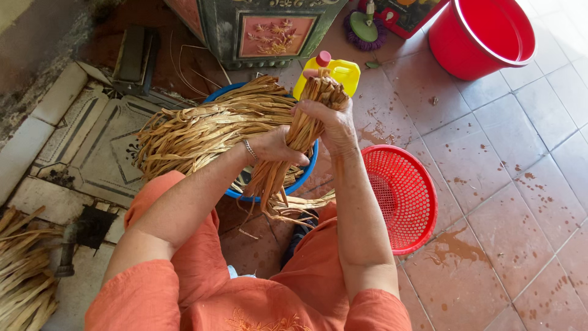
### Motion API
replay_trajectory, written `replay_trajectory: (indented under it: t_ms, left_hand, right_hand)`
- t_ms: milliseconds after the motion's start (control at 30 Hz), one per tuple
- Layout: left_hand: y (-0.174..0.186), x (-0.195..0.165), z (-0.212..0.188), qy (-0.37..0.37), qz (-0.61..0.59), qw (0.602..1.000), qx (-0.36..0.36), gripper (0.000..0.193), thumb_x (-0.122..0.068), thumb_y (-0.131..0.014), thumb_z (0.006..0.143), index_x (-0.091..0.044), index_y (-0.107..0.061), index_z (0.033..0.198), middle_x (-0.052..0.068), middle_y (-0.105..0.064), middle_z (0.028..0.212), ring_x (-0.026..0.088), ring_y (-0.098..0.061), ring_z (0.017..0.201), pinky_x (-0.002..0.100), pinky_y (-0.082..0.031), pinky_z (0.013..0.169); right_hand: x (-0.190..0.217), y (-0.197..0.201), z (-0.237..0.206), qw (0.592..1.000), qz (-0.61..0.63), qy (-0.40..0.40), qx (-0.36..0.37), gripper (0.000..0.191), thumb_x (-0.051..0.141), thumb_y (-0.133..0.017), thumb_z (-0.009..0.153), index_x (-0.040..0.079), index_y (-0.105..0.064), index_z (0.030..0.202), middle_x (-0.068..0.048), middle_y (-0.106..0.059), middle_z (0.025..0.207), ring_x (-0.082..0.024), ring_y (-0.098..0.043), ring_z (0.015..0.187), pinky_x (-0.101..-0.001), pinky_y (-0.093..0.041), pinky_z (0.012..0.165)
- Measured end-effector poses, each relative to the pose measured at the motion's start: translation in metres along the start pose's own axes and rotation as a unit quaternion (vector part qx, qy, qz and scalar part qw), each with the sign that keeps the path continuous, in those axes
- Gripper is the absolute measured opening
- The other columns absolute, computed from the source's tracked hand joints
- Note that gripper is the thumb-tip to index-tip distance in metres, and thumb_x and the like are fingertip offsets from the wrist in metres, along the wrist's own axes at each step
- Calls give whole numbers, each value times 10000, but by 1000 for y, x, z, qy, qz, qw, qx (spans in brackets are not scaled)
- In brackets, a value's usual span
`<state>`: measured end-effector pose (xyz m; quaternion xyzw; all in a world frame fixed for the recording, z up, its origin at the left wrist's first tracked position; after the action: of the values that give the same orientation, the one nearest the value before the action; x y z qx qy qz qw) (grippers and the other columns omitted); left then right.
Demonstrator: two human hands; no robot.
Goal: The person sits on the floor and repeatedly pulls dried plant strips from a blue basin, strips the fibrous material from the stalks by hand, and places the processed fibers into a red basket. The person continues this repetitive manual separation process throughout the clip.
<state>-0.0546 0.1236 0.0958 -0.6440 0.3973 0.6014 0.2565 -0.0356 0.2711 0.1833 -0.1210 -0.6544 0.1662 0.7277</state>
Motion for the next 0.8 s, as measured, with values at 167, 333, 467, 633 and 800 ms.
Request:
replay_trajectory:
  t_ms: [167, 333, 467, 633, 800]
  left_hand:
    - [27, -37, -10, -137, -192, 971, -40, 1337, -133, -925, 717, -124, 77, 1601, 67, -414, 1517, 178, -498, 1380, 348, -464, 1149]
    - [17, -44, -3, -248, -146, 952, -100, 1284, -68, -920, 649, -86, -41, 1584, 80, -435, 1448, 181, -462, 1335, 336, -446, 1107]
    - [8, -23, 12, -100, -147, 982, -57, 800, -58, -901, 646, -21, -531, 1354, 74, -645, 1158, 196, -632, 1096, 353, -554, 950]
    - [2, -9, 33, -108, -126, 979, -115, 602, -71, -863, 651, -69, -617, 1200, 24, -688, 1059, 139, -655, 1021, 309, -552, 879]
    - [-5, 0, 47, -80, -155, 976, -130, 571, -40, -850, 610, -55, -636, 1140, 36, -691, 1035, 149, -670, 978, 304, -557, 833]
  right_hand:
    - [-13, 2, 8, 998, -38, 5, -56, 398, 8, -784, 795, -30, -674, 1176, -124, -717, 1020, -223, -734, 897, -380, -635, 850]
    - [-23, -2, 6, 983, -164, 39, -75, 348, 78, -817, 874, -6, -687, 1185, -94, -697, 1093, -183, -673, 1009, -352, -561, 945]
    - [-19, -11, 9, 985, -148, 89, 25, 370, 64, -795, 920, -11, -683, 1265, -163, -709, 1311, -224, -675, 1254, -381, -519, 1146]
    - [-5, -12, 9, 989, -17, 63, 132, 856, 18, -810, 790, 212, -371, 1498, -154, -642, 1346, -249, -679, 1176, -361, -568, 970]
    - [-14, 1, 14, 998, -2, -6, 68, 666, -49, -756, 839, 32, -534, 1461, -195, -723, 1217, -293, -725, 1148, -370, -614, 967]
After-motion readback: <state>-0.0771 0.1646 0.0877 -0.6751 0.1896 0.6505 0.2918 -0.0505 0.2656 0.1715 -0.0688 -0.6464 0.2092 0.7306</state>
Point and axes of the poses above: each hand's wrist, its own z-axis towards the middle knuckle, its own y-axis out of the back of the hand, x = y × z, the point moved 2 cm from there along z, towards the middle knuckle
